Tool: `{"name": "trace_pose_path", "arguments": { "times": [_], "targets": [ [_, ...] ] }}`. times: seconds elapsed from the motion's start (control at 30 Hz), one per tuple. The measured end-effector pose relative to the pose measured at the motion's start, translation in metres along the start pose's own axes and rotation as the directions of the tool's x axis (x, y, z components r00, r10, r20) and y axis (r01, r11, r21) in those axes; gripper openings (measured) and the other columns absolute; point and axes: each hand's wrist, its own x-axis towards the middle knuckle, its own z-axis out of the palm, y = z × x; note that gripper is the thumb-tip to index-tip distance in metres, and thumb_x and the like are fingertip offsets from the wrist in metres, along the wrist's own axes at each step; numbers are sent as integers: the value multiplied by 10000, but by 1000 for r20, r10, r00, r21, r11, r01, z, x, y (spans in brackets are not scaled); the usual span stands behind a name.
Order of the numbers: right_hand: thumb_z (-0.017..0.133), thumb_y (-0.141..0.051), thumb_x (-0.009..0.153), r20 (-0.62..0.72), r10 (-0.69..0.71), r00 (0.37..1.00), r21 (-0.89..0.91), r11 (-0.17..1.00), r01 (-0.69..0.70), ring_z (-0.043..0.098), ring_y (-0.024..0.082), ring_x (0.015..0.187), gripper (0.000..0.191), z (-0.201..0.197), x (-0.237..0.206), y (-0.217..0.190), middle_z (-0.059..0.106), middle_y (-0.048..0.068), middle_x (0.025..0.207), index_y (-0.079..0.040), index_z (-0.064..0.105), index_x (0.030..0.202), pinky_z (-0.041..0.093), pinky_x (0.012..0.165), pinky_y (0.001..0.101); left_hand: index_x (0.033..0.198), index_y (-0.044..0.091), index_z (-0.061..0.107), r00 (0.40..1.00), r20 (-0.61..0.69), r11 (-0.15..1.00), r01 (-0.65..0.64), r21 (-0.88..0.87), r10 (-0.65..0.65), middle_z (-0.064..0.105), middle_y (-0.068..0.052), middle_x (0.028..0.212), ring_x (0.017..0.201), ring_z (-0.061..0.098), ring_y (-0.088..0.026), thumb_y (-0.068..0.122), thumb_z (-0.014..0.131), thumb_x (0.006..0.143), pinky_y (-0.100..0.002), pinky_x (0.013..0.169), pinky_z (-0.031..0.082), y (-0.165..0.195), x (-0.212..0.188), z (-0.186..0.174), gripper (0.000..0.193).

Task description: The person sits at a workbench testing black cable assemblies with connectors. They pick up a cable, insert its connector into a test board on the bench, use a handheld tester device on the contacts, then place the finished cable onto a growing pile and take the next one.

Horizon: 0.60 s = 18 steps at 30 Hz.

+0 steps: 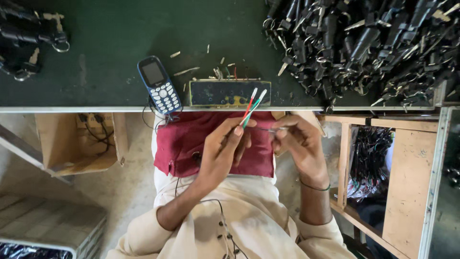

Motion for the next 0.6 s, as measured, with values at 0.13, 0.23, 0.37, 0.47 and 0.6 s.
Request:
{"name": "trace_pose_path", "arguments": {
  "times": [0.13,0.23,0.37,0.47,0.6],
  "targets": [
    [653,-94,1087,172,35,984,788,595,-159,467,23,561,169,9,10,-10,590,43,887,2,606,1219,433,507,168,1060,35,620,992,31,986,-117,-121,121,555,4,941,683,502,-66,236,547,1103,-224,578,443,6,2,11,218],
    [658,-190,1014,1,118,993,483,869,-104,365,21,561,325,27,13,-24,459,-48,701,-44,573,1292,352,467,154,1019,36,580,980,101,982,-161,-102,171,540,18,895,687,494,-59,226,558,1099,-214,593,438,11,0,10,206],
    [649,-146,1035,10,17,1000,215,976,-19,461,18,645,276,38,17,-33,539,-53,750,-6,658,1273,413,602,158,931,-3,623,990,111,994,-90,70,82,595,-2,792,653,539,-70,199,581,1086,-231,572,466,7,0,5,258],
    [659,-72,1038,6,-22,1000,-15,1000,22,571,62,784,130,45,22,-23,670,25,905,47,690,1082,492,709,217,1046,-46,695,993,98,998,-66,-18,67,589,-13,811,739,548,-72,160,620,1093,-249,664,494,0,-4,4,224],
    [697,-60,1013,-120,-16,993,-28,1000,13,616,64,813,94,53,19,-7,718,37,954,24,654,1011,511,726,227,1068,-33,701,983,-82,933,-126,337,162,662,-32,783,703,592,-67,96,685,996,-234,617,502,-8,-15,4,149]
  ]
}}
